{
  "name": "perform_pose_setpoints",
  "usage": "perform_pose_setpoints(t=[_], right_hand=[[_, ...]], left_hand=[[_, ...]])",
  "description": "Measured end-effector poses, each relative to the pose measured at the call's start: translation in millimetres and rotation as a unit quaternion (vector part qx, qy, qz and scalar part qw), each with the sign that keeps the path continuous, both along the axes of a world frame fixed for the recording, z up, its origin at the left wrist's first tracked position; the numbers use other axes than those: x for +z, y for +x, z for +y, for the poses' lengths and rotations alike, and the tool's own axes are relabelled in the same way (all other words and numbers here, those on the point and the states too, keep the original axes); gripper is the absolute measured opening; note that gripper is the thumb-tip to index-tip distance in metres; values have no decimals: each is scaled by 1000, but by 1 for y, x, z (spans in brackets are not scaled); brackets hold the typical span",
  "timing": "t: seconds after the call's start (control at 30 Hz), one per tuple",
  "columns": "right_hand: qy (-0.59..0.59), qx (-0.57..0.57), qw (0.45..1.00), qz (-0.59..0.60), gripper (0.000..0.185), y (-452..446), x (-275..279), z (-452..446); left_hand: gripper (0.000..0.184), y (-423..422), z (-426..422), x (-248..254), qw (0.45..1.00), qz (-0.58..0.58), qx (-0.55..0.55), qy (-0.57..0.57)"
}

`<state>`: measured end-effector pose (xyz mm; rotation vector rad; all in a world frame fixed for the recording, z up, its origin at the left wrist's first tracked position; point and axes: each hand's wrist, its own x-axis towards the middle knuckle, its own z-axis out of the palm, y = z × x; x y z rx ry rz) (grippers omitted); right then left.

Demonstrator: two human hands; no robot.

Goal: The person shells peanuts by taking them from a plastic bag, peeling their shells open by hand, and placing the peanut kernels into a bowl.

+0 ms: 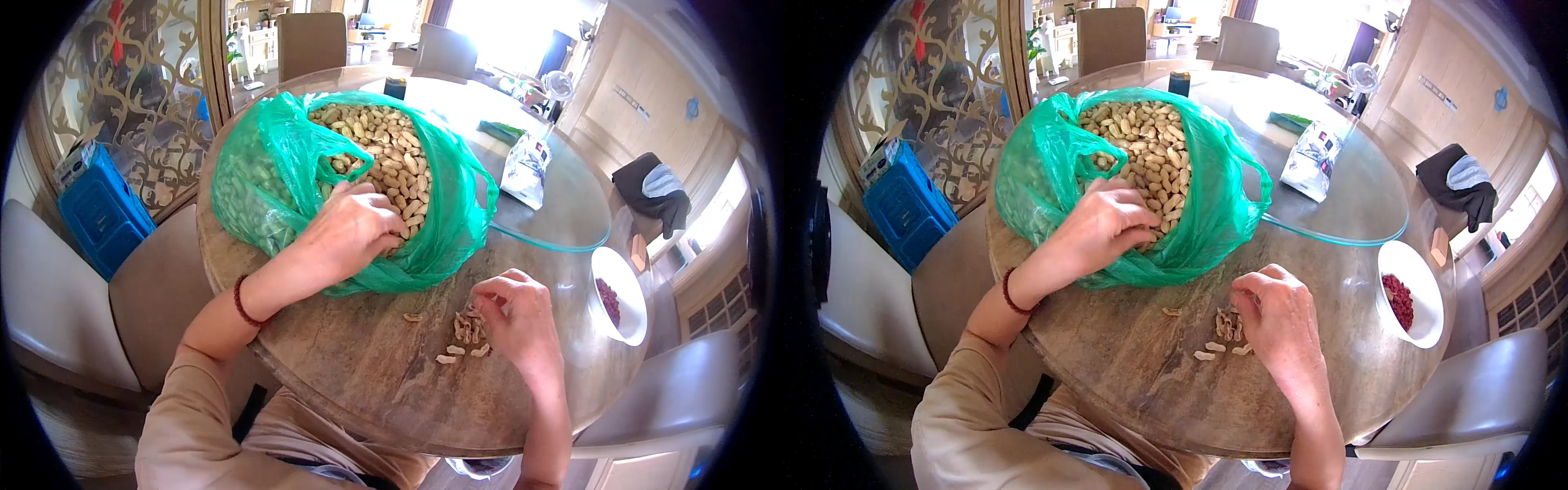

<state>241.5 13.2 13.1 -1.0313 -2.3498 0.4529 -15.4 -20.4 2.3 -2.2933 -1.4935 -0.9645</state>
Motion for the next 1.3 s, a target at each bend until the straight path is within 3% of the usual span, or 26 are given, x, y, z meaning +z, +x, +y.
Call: perform_pose_setpoints(t=[0.37, 0.63, 0.73, 0.97, 1.0, 1.03, 1.07, 1.13, 1.2, 1.3], right_hand=[[26, 20, 999, 15, 7, -2, -4, -3], [27, 12, 999, 21, 6, -3, -3, -3], [31, 17, 999, 20, 6, -3, -4, -2], [39, 14, 999, 33, 6, -4, -4, -2], [42, 15, 998, 37, 6, -3, -4, -1], [42, 15, 998, 37, 6, -4, -4, -1], [44, 14, 998, 43, 6, -4, -3, -2], [46, 13, 998, 50, 6, -4, -3, -2], [55, 12, 997, 59, 6, -5, -5, -1], [56, 13, 996, 64, 6, -6, -5, -2]], left_hand=[[13, 7, -3, -7, 994, 104, 41, 2], [16, 3, -5, 0, 998, 4, 32, -44], [14, -1, -5, 0, 998, 54, 26, -33], [12, -2, -2, 9, 1000, 3, -16, 14], [10, -2, -3, 9, 992, -110, -55, 8], [9, -2, -3, 9, 971, -221, -93, 2], [9, 0, -5, 11, 971, -220, -93, 3], [7, 3, -11, 15, 833, -487, -223, -140], [11, 3, -10, 12, 807, -512, -242, -168], [22, 6, -11, 11, 696, -599, -281, -280]])
